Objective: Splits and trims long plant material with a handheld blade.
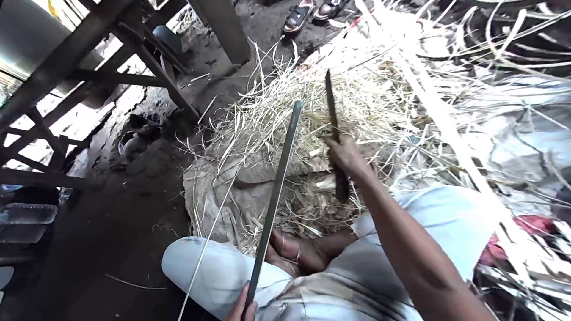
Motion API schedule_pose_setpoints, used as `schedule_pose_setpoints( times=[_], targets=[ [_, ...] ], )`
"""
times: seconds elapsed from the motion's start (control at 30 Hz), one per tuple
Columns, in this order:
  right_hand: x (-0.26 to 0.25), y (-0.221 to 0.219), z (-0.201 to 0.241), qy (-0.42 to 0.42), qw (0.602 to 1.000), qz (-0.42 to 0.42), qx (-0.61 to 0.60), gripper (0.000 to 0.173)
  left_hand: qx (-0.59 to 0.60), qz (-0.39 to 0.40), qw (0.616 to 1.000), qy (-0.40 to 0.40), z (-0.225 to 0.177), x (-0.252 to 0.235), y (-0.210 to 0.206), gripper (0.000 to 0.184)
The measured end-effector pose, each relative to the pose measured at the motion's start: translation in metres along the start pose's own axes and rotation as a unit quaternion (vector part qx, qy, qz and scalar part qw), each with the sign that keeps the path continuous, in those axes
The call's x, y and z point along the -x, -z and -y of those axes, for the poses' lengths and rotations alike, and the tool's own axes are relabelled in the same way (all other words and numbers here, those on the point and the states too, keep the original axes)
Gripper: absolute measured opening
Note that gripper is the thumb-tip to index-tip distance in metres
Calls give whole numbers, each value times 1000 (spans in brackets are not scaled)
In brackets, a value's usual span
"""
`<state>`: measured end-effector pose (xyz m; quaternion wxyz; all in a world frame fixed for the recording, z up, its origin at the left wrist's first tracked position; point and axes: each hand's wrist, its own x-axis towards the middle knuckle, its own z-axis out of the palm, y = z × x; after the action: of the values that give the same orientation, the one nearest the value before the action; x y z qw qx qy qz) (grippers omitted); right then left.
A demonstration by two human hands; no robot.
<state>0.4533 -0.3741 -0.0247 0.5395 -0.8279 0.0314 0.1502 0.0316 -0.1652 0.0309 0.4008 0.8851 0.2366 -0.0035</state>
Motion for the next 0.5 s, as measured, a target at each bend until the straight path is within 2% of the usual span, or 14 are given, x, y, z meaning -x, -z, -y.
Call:
schedule_pose_setpoints(
  times=[0.1,0.17,0.23,0.37,0.43,0.5],
  targets=[
    [52,-25,-2,-16,967,108,-229,46,-34,47,998,4,1,-5,-14,44],
    [71,-41,1,-5,928,153,-340,35,-47,63,997,4,3,-7,-15,46],
    [78,-51,6,13,901,165,-400,21,-56,65,996,18,-2,-18,-16,47],
    [85,-53,22,24,898,173,-404,20,-28,11,999,-23,-34,-69,-34,52],
    [93,-46,35,18,917,182,-354,25,37,17,999,-33,-51,-107,-44,51],
    [91,-44,38,51,953,184,-235,34,97,35,995,-16,-63,-139,-54,46]
  ],
)
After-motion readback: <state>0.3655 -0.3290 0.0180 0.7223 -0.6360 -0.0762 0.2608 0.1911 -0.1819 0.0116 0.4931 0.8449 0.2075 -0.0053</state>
